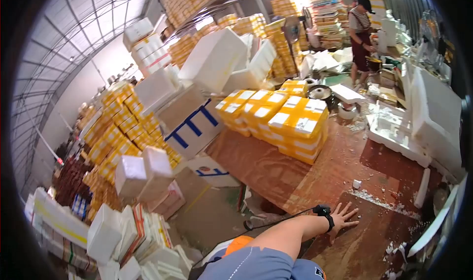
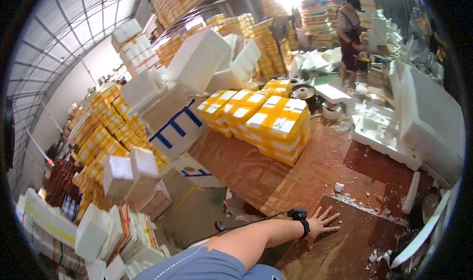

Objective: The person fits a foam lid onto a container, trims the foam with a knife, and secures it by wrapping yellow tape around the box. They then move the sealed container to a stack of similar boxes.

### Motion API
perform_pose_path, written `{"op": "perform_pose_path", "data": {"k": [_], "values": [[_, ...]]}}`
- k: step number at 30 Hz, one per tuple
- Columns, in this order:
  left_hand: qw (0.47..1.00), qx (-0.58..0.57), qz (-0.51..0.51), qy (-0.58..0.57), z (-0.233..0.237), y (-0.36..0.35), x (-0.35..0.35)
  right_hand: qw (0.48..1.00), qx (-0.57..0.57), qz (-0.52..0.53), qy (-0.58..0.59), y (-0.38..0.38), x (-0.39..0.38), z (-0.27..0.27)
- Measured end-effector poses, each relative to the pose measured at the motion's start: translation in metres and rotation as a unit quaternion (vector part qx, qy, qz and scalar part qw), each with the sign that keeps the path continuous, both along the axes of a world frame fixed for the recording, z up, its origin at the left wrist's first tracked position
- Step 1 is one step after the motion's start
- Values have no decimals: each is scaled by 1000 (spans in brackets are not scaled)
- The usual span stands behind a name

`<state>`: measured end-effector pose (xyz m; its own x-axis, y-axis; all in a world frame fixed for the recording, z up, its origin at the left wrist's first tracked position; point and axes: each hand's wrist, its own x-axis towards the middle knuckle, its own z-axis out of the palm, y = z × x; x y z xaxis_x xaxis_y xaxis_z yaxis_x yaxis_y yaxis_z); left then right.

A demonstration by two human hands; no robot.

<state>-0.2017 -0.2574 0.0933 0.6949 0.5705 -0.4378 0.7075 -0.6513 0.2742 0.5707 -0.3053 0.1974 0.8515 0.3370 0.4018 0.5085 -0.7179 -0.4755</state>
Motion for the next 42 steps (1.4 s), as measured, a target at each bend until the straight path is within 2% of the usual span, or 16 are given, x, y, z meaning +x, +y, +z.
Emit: {"op": "perform_pose_path", "data": {"k": [7,14,17,19,21,25,29,30,31,32,34,37,38,40,41,42], "values": [[999,6,9,-33,5,-2,0,1000,-4,27,12,128,21,-35],[999,-24,22,16,27,-1,10,997,18,-77,-11,73,64,-34],[999,-26,16,30,29,0,9,995,20,-87,-40,79,55,-3],[999,-24,8,27,26,-1,7,973,15,-107,-206,70,53,20],[999,-18,4,27,27,-2,6,893,100,-101,-427,55,69,50],[999,-16,1,40,26,-2,5,936,73,-161,-306,-5,53,158],[998,-4,-8,60,26,-1,4,926,249,-110,-261,-78,26,217],[999,1,-13,51,20,0,2,902,106,-118,-402,-115,42,214],[999,5,-19,43,17,1,1,840,-43,-124,-527,-151,58,208],[999,-3,-15,43,15,2,1,852,-16,-117,-510,-182,46,212],[999,-11,-25,40,18,2,2,917,165,-94,-352,-236,-6,194],[998,8,-7,60,27,-4,3,931,330,-45,-146,-298,-79,147],[998,10,-7,65,24,-5,4,936,341,-26,-88,-308,-108,132],[998,14,-8,65,23,-2,4,982,178,30,65,-330,-169,109],[998,13,-11,64,25,-3,3,952,205,197,115,-338,-165,69],[998,15,-25,60,26,-7,1,955,207,184,109,-358,-179,74]]}}
